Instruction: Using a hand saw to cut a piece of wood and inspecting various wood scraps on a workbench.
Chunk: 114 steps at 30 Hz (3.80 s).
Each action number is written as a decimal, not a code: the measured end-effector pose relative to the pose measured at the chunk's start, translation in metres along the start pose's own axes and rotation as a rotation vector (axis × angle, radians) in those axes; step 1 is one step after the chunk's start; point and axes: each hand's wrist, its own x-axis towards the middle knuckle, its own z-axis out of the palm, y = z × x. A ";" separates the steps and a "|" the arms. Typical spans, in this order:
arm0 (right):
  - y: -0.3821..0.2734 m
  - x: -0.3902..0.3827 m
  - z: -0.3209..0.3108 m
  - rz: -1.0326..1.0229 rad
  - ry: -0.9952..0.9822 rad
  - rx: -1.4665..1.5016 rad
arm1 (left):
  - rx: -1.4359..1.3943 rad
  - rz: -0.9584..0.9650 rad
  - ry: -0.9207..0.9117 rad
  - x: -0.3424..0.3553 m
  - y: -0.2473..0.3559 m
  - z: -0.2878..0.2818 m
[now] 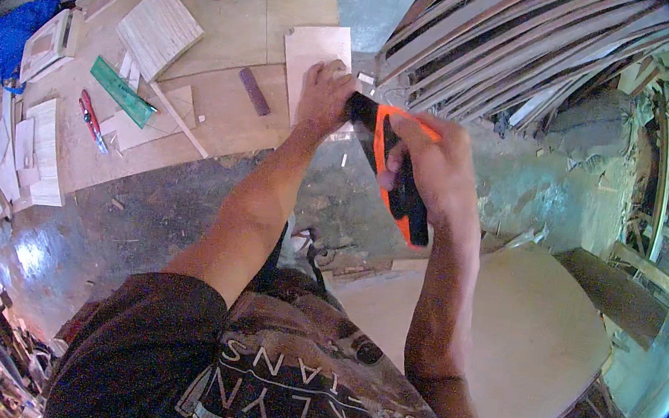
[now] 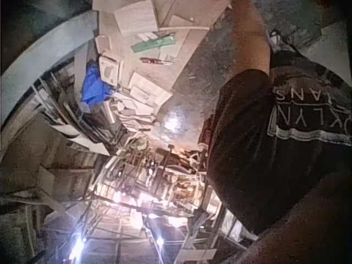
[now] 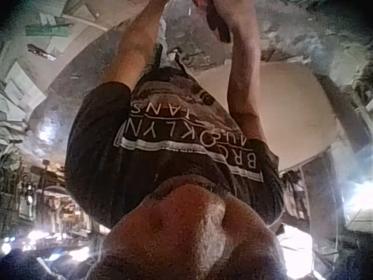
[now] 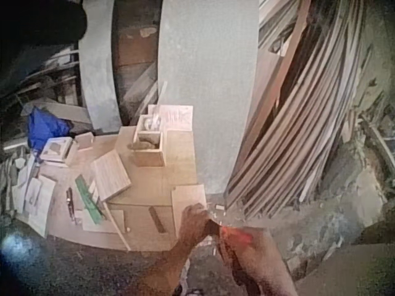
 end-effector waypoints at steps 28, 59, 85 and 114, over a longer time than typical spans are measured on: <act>0.007 -0.024 -0.009 -0.051 0.062 -0.118 | -0.033 -0.049 -0.043 0.005 0.004 -0.002; 0.241 -0.241 -0.045 0.156 0.503 0.094 | 0.202 0.385 -0.892 -0.001 0.008 -0.031; 0.142 0.029 -0.025 -0.018 0.012 1.317 | -0.522 -0.380 -0.086 0.028 0.032 -0.194; 0.308 0.123 0.066 0.411 -0.160 0.453 | -0.893 -1.347 1.505 -0.527 0.120 -0.205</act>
